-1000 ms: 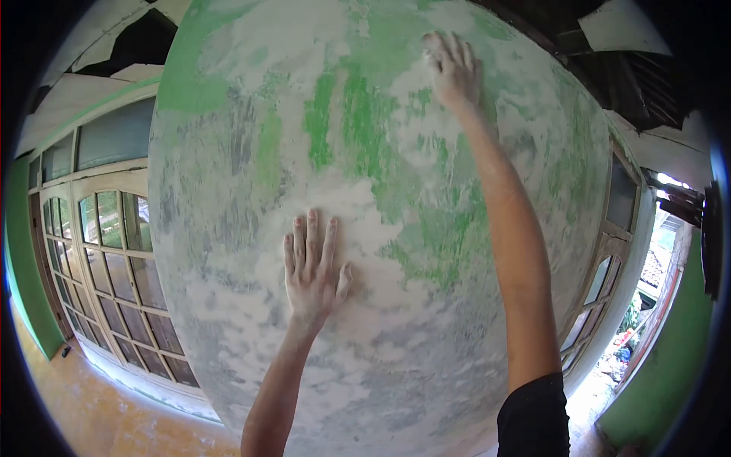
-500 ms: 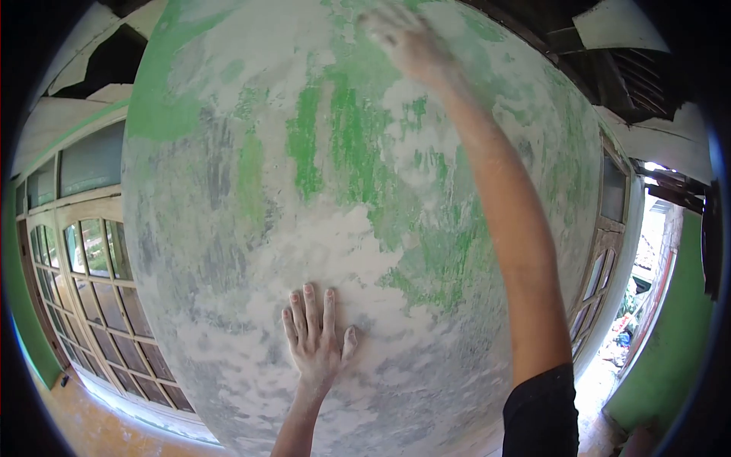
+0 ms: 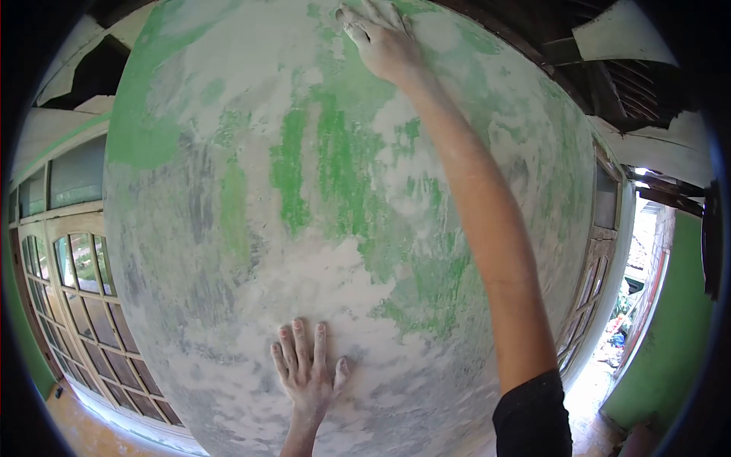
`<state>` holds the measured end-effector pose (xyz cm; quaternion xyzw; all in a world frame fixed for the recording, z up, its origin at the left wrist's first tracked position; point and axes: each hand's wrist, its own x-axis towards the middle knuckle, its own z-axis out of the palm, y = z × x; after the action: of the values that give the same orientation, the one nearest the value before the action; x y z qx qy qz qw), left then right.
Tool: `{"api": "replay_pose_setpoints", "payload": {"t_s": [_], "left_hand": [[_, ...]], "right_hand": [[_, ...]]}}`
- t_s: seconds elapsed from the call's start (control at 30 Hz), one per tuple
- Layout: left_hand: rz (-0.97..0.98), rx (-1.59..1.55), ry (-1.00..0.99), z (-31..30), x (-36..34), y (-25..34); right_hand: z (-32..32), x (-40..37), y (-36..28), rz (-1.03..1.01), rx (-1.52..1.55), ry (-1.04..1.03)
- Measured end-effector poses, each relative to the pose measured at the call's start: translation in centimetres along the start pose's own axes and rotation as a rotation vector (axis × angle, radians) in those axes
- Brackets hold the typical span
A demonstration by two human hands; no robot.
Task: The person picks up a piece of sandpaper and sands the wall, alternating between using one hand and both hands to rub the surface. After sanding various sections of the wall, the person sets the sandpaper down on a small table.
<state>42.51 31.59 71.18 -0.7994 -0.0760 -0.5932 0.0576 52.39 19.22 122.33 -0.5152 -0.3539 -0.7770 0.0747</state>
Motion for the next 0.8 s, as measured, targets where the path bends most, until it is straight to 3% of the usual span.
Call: {"api": "replay_pose_setpoints", "payload": {"t_s": [0.03,0.13,0.2,0.27,0.3,0.4,0.47,0.5,0.53,0.6,0.7,0.73,0.8], "left_hand": [[0.002,0.027,0.012,0.2,-0.1,0.0],[-0.017,0.007,0.026,0.4,-0.1,0.2],[-0.027,0.003,0.024,0.3,-0.2,0.2],[-0.030,0.016,0.057,0.3,-0.1,0.4],[-0.026,0.016,0.052,0.2,-0.3,0.2],[-0.030,0.007,0.050,0.3,-0.2,0.3],[-0.041,-0.013,0.028,0.1,-0.2,0.2],[-0.036,-0.016,0.030,0.1,-0.1,0.2],[-0.033,-0.020,0.039,0.0,-0.1,0.1],[-0.034,-0.039,0.037,0.0,-0.2,0.0],[-0.034,-0.009,0.048,0.0,-0.4,-0.6],[-0.045,-0.005,0.046,0.1,-0.5,-0.8],[-0.056,-0.006,0.047,0.1,-0.6,-0.9]], "right_hand": [[-1.3,-0.1,0.4,-0.034,0.189,-0.191],[0.2,-1.0,13.2,-0.202,-0.033,-0.091],[-0.9,-4.7,17.6,0.109,-0.258,-0.031],[-1.0,-5.4,18.9,0.504,-0.179,0.158],[-0.6,-5.7,19.4,0.509,-0.181,0.154],[-1.4,-2.7,11.4,0.653,-0.332,-0.145],[1.1,-1.4,7.2,0.442,-0.317,-0.029],[4.3,-0.4,7.4,0.208,-0.419,0.121],[0.3,0.2,-0.3,0.311,-0.128,-0.054],[1.0,0.5,-3.2,0.020,0.030,-0.040],[-2.0,-0.4,-1.5,-0.106,0.163,-0.149],[-1.0,-0.4,1.6,-0.099,0.064,-0.138],[-0.2,-2.1,9.5,-0.185,-0.017,0.082]]}}
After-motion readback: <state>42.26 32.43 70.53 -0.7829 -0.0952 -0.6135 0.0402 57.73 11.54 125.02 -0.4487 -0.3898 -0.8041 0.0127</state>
